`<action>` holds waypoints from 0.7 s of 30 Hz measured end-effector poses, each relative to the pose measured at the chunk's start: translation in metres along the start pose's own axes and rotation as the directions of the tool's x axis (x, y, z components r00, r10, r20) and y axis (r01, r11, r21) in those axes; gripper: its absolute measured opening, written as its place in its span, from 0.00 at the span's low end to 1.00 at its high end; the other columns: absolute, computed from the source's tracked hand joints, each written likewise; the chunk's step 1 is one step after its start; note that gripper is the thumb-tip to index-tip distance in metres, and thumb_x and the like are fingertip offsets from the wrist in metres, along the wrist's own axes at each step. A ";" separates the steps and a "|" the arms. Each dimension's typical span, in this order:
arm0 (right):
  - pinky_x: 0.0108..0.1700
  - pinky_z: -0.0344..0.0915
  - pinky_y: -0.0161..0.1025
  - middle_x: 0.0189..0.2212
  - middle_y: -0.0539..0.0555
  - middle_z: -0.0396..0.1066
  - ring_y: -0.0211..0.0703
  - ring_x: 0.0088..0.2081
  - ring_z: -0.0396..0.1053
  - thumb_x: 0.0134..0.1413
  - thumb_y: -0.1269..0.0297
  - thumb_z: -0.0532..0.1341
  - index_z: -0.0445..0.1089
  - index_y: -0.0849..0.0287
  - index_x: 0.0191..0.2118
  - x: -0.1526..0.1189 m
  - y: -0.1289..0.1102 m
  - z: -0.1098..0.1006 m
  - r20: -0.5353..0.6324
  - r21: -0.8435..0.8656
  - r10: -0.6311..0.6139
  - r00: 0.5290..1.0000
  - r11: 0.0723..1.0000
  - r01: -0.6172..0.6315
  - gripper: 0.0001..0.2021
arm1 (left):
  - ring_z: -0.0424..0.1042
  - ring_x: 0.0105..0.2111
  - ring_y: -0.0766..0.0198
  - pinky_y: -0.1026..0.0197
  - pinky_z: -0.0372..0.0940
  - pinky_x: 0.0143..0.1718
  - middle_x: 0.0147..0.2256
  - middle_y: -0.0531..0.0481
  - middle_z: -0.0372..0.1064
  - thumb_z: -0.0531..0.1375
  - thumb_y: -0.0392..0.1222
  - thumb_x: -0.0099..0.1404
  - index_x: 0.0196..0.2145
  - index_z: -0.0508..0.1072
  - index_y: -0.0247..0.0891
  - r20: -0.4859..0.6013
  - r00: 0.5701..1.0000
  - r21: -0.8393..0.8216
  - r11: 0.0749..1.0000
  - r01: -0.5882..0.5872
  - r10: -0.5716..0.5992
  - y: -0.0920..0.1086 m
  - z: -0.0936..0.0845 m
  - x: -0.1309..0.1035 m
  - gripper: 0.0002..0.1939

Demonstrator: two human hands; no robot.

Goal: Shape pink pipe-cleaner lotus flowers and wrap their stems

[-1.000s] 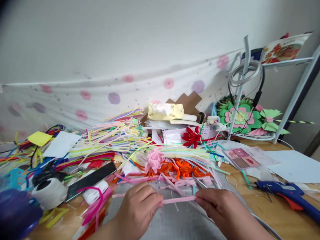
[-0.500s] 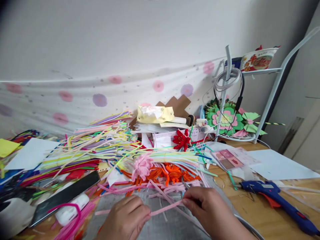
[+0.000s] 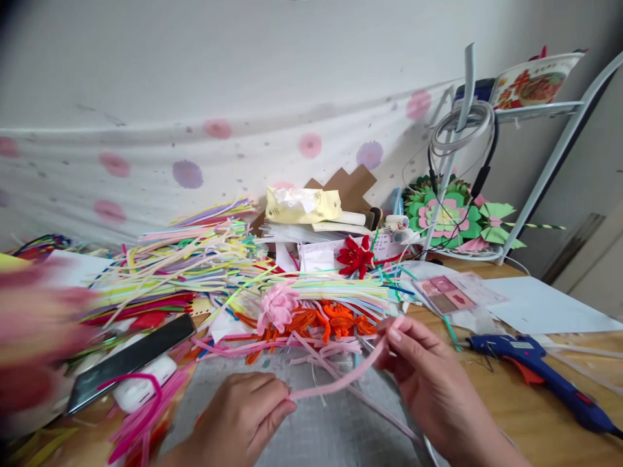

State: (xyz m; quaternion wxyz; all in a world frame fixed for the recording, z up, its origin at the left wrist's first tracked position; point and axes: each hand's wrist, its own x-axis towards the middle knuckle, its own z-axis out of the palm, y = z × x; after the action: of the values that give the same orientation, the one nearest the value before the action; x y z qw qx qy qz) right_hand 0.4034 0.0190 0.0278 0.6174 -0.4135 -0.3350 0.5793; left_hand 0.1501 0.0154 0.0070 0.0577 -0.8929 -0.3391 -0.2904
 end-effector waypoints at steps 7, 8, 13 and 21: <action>0.30 0.65 0.32 0.25 0.50 0.70 0.36 0.27 0.67 0.50 0.56 0.67 0.71 0.58 0.30 -0.005 0.008 0.013 0.127 0.144 0.069 0.990 0.986 -0.087 0.10 | 0.64 0.21 0.67 0.65 0.52 0.22 0.21 0.54 0.65 0.51 0.47 0.68 0.26 0.68 0.38 0.063 0.994 -0.211 0.973 0.096 -0.084 -0.002 -0.006 0.002 0.17; 0.26 0.63 0.30 0.21 0.48 0.67 0.33 0.23 0.63 0.49 0.56 0.67 0.70 0.57 0.29 -0.004 0.005 0.011 0.103 0.174 0.076 0.992 0.980 -0.093 0.11 | 0.64 0.22 0.67 0.65 0.53 0.23 0.22 0.53 0.66 0.52 0.48 0.67 0.28 0.70 0.38 0.059 0.987 -0.282 0.946 0.159 -0.149 -0.005 -0.009 0.003 0.15; 0.16 0.50 0.27 0.11 0.42 0.55 0.26 0.12 0.45 0.46 0.56 0.69 0.69 0.58 0.30 -0.002 0.003 0.001 0.003 0.183 0.148 0.989 0.972 -0.146 0.12 | 0.61 0.23 0.68 0.66 0.58 0.26 0.21 0.55 0.61 0.52 0.48 0.67 0.29 0.67 0.36 -0.074 0.721 -0.579 0.618 0.532 -0.689 -0.031 -0.014 0.008 0.14; 0.16 0.48 0.26 0.12 0.44 0.57 0.27 0.12 0.49 0.47 0.56 0.69 0.66 0.59 0.28 -0.011 0.015 0.011 -0.026 0.069 0.139 0.990 0.988 -0.137 0.15 | 0.68 0.35 0.63 0.60 0.63 0.40 0.37 0.47 0.67 0.54 0.28 0.55 0.36 0.69 0.36 -0.319 0.563 -0.468 0.643 0.606 -0.763 -0.079 0.010 0.005 0.11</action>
State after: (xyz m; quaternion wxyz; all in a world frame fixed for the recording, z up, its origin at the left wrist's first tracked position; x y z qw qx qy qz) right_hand 0.3861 0.0092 0.0197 0.5943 -0.4236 -0.2763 0.6253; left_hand 0.1075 0.0817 -0.0055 -0.1162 -0.5792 -0.5868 -0.5537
